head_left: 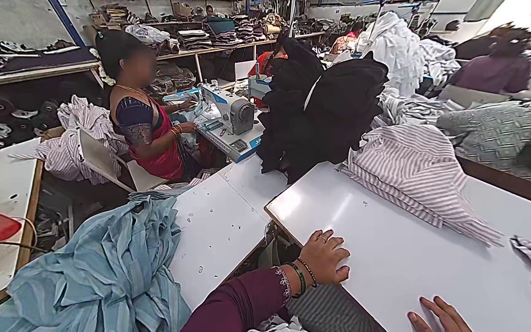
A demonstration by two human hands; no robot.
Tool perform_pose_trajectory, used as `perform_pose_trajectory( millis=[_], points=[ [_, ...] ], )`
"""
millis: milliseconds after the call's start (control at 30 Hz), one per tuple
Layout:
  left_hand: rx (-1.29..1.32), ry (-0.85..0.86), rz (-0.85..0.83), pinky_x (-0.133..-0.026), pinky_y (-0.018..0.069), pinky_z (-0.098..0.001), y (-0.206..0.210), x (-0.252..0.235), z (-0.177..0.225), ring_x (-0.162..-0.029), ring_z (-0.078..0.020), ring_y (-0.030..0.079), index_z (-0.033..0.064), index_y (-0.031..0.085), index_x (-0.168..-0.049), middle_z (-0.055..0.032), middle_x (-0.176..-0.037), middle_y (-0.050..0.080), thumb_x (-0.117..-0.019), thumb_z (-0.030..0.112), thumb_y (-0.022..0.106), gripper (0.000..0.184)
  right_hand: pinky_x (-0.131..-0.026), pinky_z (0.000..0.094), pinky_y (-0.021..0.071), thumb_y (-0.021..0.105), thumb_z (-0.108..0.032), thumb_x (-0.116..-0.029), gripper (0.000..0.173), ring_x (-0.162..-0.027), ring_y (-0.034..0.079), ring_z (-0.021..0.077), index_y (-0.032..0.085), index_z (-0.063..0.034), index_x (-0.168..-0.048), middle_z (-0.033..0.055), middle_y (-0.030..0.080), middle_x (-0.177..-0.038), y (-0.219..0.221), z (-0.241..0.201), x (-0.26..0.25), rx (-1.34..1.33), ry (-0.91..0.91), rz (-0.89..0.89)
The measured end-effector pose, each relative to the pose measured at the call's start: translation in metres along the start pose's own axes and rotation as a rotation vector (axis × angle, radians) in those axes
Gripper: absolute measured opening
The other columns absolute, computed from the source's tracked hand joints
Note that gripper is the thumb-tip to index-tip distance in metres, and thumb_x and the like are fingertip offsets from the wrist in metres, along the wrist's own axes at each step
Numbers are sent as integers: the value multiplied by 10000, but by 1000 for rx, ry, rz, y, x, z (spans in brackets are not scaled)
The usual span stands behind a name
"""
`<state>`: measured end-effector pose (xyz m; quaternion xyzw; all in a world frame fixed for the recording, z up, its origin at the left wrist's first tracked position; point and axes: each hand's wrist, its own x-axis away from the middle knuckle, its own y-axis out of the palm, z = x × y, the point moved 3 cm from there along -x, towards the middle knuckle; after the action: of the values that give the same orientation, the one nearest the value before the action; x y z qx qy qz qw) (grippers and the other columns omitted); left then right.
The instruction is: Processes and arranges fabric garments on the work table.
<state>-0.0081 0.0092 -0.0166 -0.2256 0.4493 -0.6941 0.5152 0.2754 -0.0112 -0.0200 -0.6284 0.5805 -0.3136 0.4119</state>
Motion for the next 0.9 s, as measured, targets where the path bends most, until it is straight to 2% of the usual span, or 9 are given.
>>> perform_pose_trajectory(
  millis=[900],
  points=[
    [2, 22, 21, -1200, 273, -592, 1, 1, -2, -1484, -382, 392, 103, 698, -1279, -145, -1507, 547, -998, 332, 558, 388, -1143, 772, 121, 632, -353, -948, 549, -1448, 346, 552, 645, 67, -1301, 353, 464, -1490, -3, -2, 4, -10, -20, 26]
  ],
)
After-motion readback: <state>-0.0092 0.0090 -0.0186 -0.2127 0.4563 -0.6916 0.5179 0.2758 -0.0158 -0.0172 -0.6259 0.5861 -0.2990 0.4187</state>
